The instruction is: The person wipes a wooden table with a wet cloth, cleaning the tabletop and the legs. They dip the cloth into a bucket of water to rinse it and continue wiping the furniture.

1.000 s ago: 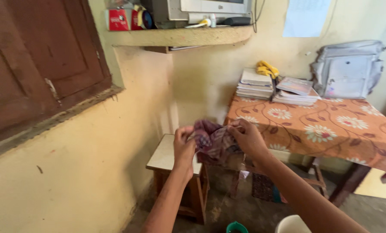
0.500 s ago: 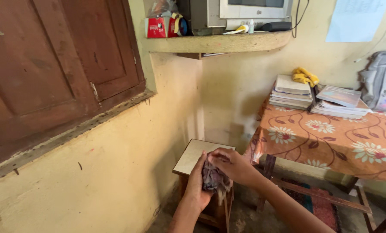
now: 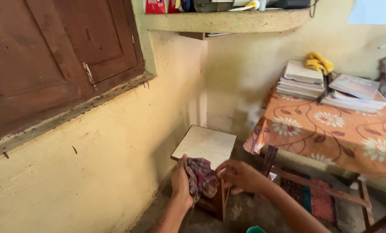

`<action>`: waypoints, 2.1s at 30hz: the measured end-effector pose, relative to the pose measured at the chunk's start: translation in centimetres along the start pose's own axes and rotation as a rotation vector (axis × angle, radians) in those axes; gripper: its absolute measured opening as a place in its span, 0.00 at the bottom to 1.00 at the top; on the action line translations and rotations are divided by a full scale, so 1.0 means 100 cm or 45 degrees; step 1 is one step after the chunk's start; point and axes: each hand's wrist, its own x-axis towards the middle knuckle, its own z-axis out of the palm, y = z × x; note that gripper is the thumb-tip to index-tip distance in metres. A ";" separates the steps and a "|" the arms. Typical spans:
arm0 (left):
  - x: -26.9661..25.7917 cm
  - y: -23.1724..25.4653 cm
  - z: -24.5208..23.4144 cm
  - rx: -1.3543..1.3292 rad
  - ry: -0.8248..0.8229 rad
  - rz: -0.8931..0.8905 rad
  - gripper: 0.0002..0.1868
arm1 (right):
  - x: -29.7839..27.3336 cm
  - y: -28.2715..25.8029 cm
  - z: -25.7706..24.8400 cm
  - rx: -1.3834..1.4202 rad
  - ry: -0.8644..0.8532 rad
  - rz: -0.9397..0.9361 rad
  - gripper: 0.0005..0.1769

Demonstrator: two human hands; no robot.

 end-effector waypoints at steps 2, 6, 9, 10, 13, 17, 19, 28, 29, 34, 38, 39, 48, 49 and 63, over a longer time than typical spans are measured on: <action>0.008 -0.005 0.016 0.020 0.033 0.022 0.15 | 0.018 0.021 -0.008 0.236 -0.094 0.054 0.20; 0.053 -0.042 0.046 0.036 -0.044 0.347 0.18 | 0.086 0.085 -0.039 1.225 -0.285 0.154 0.26; 0.110 -0.064 0.071 0.331 -0.203 0.584 0.19 | 0.163 0.078 -0.074 0.656 -0.001 -0.186 0.23; 0.122 -0.077 0.072 0.292 -0.379 0.632 0.18 | 0.182 0.065 -0.082 0.625 -0.023 -0.184 0.22; 0.153 -0.096 0.088 0.504 -0.325 1.065 0.21 | 0.201 0.016 -0.095 0.550 -0.078 -0.204 0.18; 0.153 -0.022 0.099 0.845 -0.076 1.380 0.29 | 0.215 -0.071 -0.103 0.462 -0.120 -0.286 0.13; 0.113 0.040 0.103 0.819 -0.081 1.374 0.32 | 0.217 -0.099 -0.096 0.471 -0.132 -0.331 0.11; 0.011 0.220 0.158 1.040 -0.334 0.694 0.22 | 0.118 -0.153 -0.107 0.625 0.082 -0.067 0.08; 0.007 0.219 0.165 1.020 -0.333 0.630 0.21 | 0.101 -0.161 -0.111 0.631 0.124 -0.048 0.08; -0.013 0.182 0.215 0.942 -0.344 0.455 0.20 | 0.029 -0.163 -0.152 0.555 0.314 -0.064 0.09; -0.048 0.130 0.268 0.973 -0.327 0.254 0.22 | -0.025 -0.123 -0.203 0.486 0.512 -0.097 0.09; -0.059 0.113 0.281 1.013 -0.341 0.217 0.22 | -0.039 -0.108 -0.216 0.518 0.533 -0.120 0.09; -0.174 -0.045 0.411 1.067 -0.464 0.596 0.27 | -0.207 0.019 -0.330 0.467 0.665 -0.003 0.10; -0.187 -0.057 0.424 1.085 -0.462 0.495 0.27 | -0.222 0.026 -0.341 0.489 0.662 0.001 0.11; -0.136 -0.232 0.521 0.551 -0.424 0.077 0.12 | -0.306 0.137 -0.455 0.543 0.899 0.225 0.15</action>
